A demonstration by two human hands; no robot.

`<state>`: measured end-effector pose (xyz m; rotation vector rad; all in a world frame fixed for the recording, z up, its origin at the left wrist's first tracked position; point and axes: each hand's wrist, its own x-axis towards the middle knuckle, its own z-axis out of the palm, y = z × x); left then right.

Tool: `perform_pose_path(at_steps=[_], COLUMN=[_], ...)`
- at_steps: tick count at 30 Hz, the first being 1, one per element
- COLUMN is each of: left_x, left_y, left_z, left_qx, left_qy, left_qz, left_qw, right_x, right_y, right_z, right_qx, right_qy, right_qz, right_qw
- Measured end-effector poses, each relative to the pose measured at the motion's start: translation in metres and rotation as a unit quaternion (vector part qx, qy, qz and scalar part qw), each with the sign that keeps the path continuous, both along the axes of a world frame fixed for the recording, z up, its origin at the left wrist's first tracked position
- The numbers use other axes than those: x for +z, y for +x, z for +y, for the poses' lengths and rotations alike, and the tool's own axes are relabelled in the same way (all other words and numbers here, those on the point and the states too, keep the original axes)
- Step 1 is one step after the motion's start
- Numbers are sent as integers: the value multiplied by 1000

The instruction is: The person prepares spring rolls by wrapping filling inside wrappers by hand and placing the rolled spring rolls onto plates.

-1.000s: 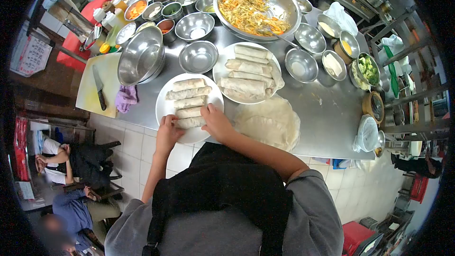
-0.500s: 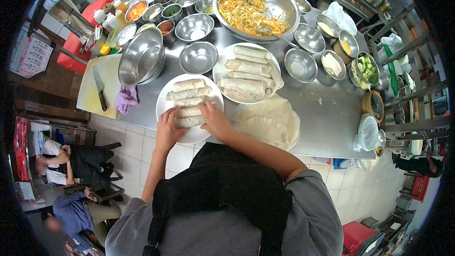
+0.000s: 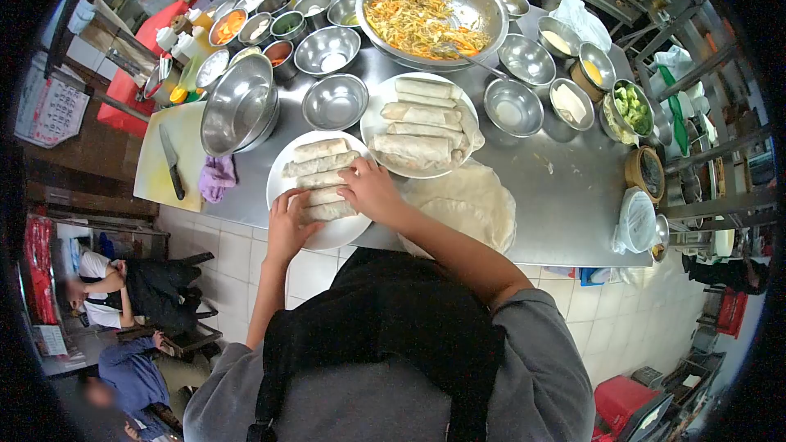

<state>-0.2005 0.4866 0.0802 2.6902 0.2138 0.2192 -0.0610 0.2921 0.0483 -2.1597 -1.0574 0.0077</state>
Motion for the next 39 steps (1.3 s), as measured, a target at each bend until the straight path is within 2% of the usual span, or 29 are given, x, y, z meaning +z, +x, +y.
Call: perform_pose_path(at_steps=[1, 4, 6, 8, 10, 13, 19, 22, 25, 29, 31, 34, 37, 39], left_x=[-1, 1, 5, 8, 11, 20, 33, 22, 1, -8, -10, -16, -2, 25], left_y=[-1, 2, 7, 14, 28, 65, 143, 179, 208, 228, 238, 251, 258, 251], left_z=[1, -1, -4, -6, -10, -19, -50, -61, -75, -83, -80, -72, -67, -60], left_qx=[-1, -2, -4, -4, -11, -44, -140, -185, -220, -229, -240, -263, -285, -305], left_qy=[5, 9, 7, 3, -16, -45, -75, -63, -29, -47, -65, -78, -108, -127], left_qz=[-2, -8, -21, -44, -68, -111, -152, -157, -143, -50, -35, -50, -42, -20], left_qw=[1000, 1000, 1000, 999, 998, 992, 976, 968, 965, 971, 968, 960, 951, 943], right_x=[3, 18, 32, 31, 34, 40, 34, 44, 32, 39, 46, 51, 66, 83], right_y=[3, 28, 62, 104, 134, 146, 153, 148, 154, 160, 167, 182, 194, 189], right_z=[-4, -24, -41, -65, -87, -113, -115, -114, -114, -118, -124, -125, -129, -130], right_qx=[1, -15, -60, -134, -217, -171, -122, -122, -107, -69, -20, 12, 28, 52], right_qy=[13, 23, 33, 45, -32, -139, -201, -196, -154, -109, -47, -50, -45, -28], right_qz=[17, -26, 14, -55, -61, 13, -43, -53, -49, 33, 88, 141, 221, 257], right_qw=[1000, 999, 998, 988, 974, 975, 971, 972, 981, 991, 995, 989, 974, 965])
